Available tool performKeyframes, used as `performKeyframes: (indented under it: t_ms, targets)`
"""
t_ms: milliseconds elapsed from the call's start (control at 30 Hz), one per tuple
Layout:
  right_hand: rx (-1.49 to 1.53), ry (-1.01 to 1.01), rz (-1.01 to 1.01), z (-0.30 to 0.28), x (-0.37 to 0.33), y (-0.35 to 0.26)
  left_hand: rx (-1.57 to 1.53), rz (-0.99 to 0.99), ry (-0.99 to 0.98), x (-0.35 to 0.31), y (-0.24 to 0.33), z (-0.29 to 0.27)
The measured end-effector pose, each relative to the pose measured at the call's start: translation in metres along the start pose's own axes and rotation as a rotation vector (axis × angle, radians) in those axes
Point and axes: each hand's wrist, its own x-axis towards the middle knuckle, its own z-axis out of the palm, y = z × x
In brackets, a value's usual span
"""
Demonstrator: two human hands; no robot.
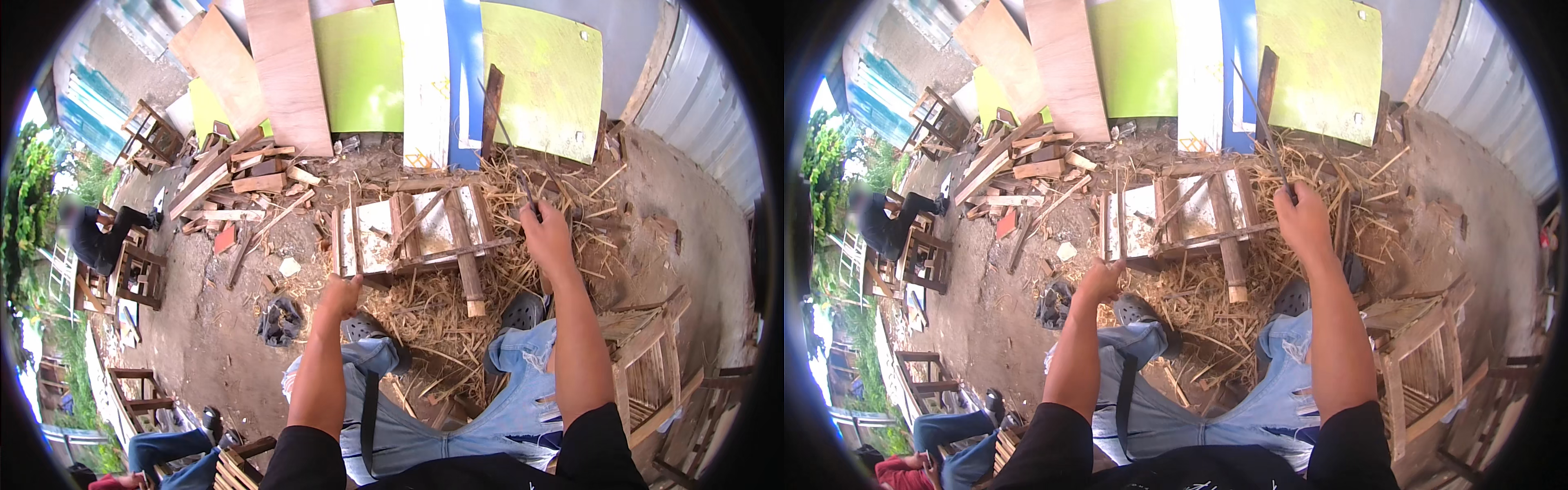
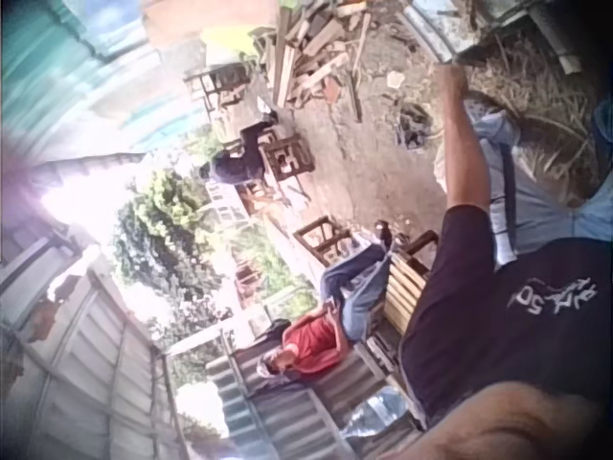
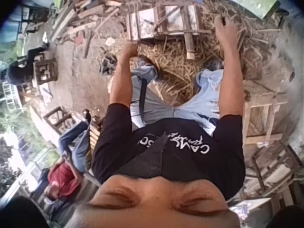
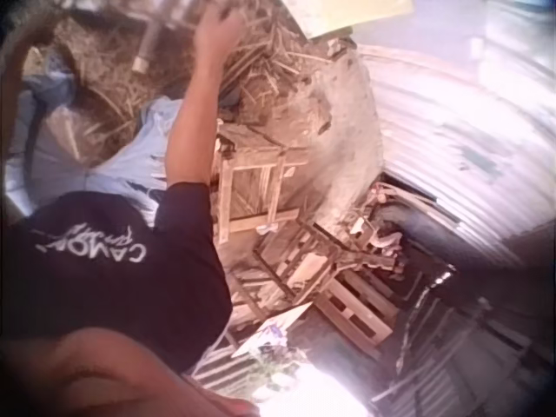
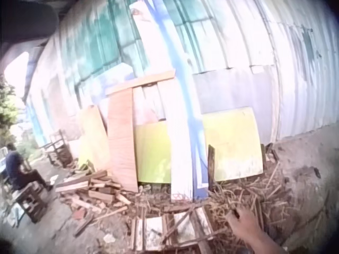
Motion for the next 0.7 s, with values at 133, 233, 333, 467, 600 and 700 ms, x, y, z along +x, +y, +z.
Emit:
performKeyframes:
  t_ms: [133,233,333,467,600,700]
  targets:
    - [0.089,-0.012,0.102,-0.006,0.005,0.003,0.202,0.39,0.126,-0.014,0.024,-0.008]
    - [0.085,0.003,0.105,-0.008,0.009,0.004,0.164,0.627,0.184,-0.016,0.05,0.009]
    - [0.068,0.002,0.111,-0.01,0.01,0.004,0.304,0.797,0.202,-0.016,0.065,0.03]
    - [0.051,-0.013,0.114,-0.015,0.007,0.0,0.497,0.751,0.202,-0.012,0.069,0.043]
    - [0.039,-0.061,0.137,-0.012,0.003,-0.002,0.437,0.775,0.268,-0.01,0.07,0.043]
    - [-0.021,-0.145,0.055,-0.006,0.0,0.002,0.308,0.758,0.288,-0.018,0.075,0.037]
